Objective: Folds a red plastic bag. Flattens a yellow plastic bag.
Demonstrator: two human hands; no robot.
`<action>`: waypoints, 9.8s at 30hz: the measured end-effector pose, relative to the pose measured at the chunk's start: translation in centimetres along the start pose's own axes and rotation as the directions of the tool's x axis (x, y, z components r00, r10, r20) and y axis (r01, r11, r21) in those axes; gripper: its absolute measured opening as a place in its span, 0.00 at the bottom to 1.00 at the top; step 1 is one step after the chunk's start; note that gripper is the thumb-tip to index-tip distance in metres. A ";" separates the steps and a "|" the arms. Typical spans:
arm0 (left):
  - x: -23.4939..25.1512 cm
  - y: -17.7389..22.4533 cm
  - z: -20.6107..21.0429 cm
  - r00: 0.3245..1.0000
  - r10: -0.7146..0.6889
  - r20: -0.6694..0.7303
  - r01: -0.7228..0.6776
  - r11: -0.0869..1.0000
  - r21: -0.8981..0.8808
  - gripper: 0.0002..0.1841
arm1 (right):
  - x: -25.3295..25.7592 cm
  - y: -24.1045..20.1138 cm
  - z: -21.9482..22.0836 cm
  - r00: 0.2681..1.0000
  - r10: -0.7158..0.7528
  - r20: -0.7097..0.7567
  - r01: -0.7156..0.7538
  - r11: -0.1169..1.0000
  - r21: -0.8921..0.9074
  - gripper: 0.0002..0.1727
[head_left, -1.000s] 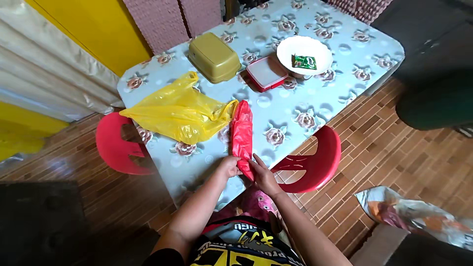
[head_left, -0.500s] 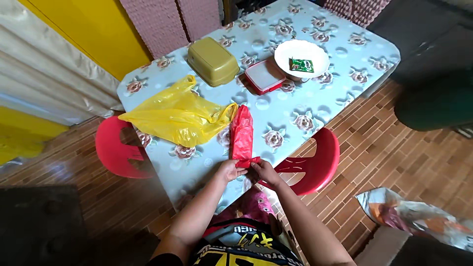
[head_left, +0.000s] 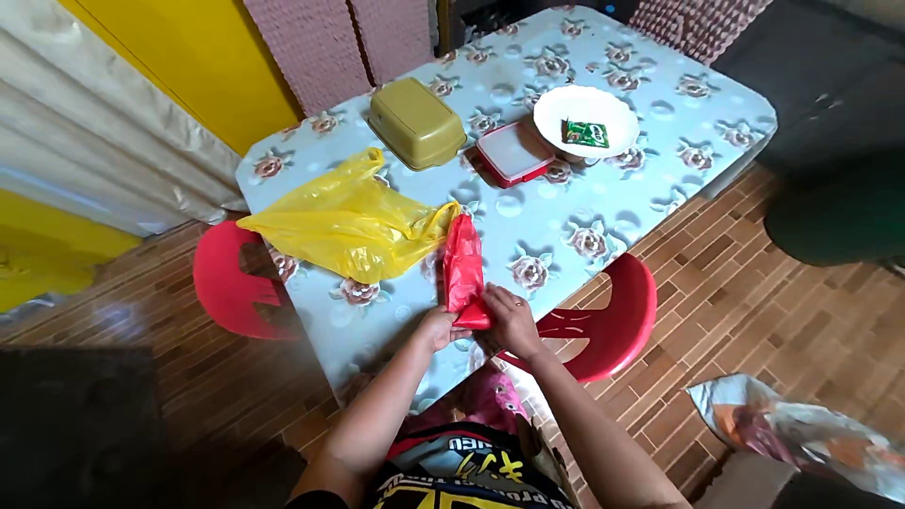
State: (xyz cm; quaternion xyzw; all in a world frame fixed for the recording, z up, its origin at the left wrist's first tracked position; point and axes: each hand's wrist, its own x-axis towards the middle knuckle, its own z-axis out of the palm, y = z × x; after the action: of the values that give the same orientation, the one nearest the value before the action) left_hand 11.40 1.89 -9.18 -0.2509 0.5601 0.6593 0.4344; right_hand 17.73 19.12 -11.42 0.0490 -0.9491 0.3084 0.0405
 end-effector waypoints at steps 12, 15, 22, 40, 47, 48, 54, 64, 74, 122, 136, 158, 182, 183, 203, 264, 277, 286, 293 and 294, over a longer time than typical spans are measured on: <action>-0.5 0.5 -0.8 0.998 -0.001 0.061 -0.015 0.964 0.265 0.24 | 3.1 1.4 -2.1 0.795 -0.196 0.573 0.266 0.963 -0.039 0.21; -0.6 0.2 -0.4 1.000 0.023 -0.012 -0.019 0.956 0.293 0.21 | 4.9 0.5 -3.0 0.751 -0.134 0.646 0.193 0.981 -0.020 0.18; -1.1 -0.6 -0.6 0.999 -0.023 0.033 0.018 0.988 0.156 0.26 | 7.1 -0.5 -2.1 0.807 0.031 0.590 -0.018 0.999 -0.028 0.20; 0.0 -0.9 -1.9 0.972 -0.032 0.232 0.047 0.997 -0.061 0.30 | 1.3 1.1 3.2 0.904 -0.424 -0.055 0.423 0.906 -0.025 0.15; 0.1 -0.1 -0.3 0.995 -0.067 0.069 0.076 0.988 -0.137 0.24 | 2.2 -0.7 1.2 0.963 -0.148 0.224 0.073 0.947 0.313 0.14; 0.0 0.0 0.0 0.996 -0.066 0.057 0.075 0.985 -0.155 0.24 | 2.5 -0.7 1.1 0.961 -0.124 0.247 0.033 0.940 0.340 0.15; -0.4 0.1 1.1 0.999 -0.010 -0.032 0.005 0.990 -0.139 0.25 | 3.1 -0.6 0.9 0.976 0.010 0.218 -0.097 0.914 0.394 0.18; -0.5 0.1 0.7 0.991 0.129 -0.034 -0.130 0.991 -0.039 0.25 | 4.4 -2.2 1.4 0.948 0.263 0.178 -0.310 0.887 0.341 0.18; -0.7 -0.7 0.4 0.979 0.198 -0.037 -0.198 0.980 0.020 0.23 | 2.3 -4.3 2.5 0.999 0.007 0.045 -0.003 0.997 -0.076 0.22; -1.2 2.8 -1.8 0.932 0.317 0.176 -0.231 0.144 0.962 0.19 | 1.5 -5.3 1.7 0.929 0.314 0.196 -0.370 0.780 0.504 0.34; -1.5 2.5 -2.1 0.933 0.325 0.154 -0.222 0.186 0.957 0.23 | 5.1 -2.8 3.3 0.991 -0.130 -0.014 0.130 0.977 0.169 0.07; -1.1 1.9 -3.9 0.865 0.458 0.202 -0.369 0.310 0.876 0.19 | 4.2 -2.2 5.8 0.894 -0.383 -0.231 0.309 0.903 -0.298 0.06; -2.6 3.8 -6.8 0.810 0.478 0.339 -0.542 0.393 0.742 0.22 | 9.4 -5.7 -0.5 0.731 -0.147 0.667 -0.184 0.898 0.400 0.16; -2.7 3.5 -7.0 0.805 0.486 0.341 -0.555 0.410 0.724 0.22 | 9.8 -6.1 -0.8 0.682 -0.164 0.713 -0.174 0.910 0.376 0.16; -7.7 0.4 -14.2 0.811 0.549 -0.203 -0.505 0.832 0.231 0.25 | 12.4 -17.2 5.6 0.845 -0.080 0.529 0.037 0.995 0.091 0.27; -1.9 7.2 -8.4 0.715 0.509 -0.480 0.083 0.619 0.781 0.32 | 14.9 1.2 -19.2 0.977 0.171 0.127 -0.171 0.270 0.948 0.10; -0.8 11.4 -10.0 0.558 0.522 -0.645 -0.383 0.852 0.357 0.23 | 14.7 1.3 -22.6 0.968 0.250 -0.013 -0.111 0.477 0.872 0.12; -6.4 13.6 -13.4 0.563 0.631 -0.534 -0.171 0.721 0.672 0.29 | 13.3 5.3 -19.9 0.902 0.424 -0.080 -0.311 0.768 0.560 0.05; -7.9 5.1 -15.8 0.709 0.622 -0.334 -0.130 0.580 0.804 0.26 | 6.0 10.2 -14.9 0.881 0.419 0.220 -0.466 0.681 0.565 0.06; -7.7 3.7 -16.6 0.734 0.610 -0.298 -0.140 0.565 0.813 0.26 | 5.1 11.0 -14.3 0.857 0.438 0.270 -0.513 0.680 0.525 0.06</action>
State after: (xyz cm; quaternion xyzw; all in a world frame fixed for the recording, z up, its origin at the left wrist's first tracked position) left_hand 9.47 -16.26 -5.02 -0.0963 0.9192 0.3481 0.1571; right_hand 12.00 36.09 -5.75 -0.1707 -0.7892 0.5783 -0.1163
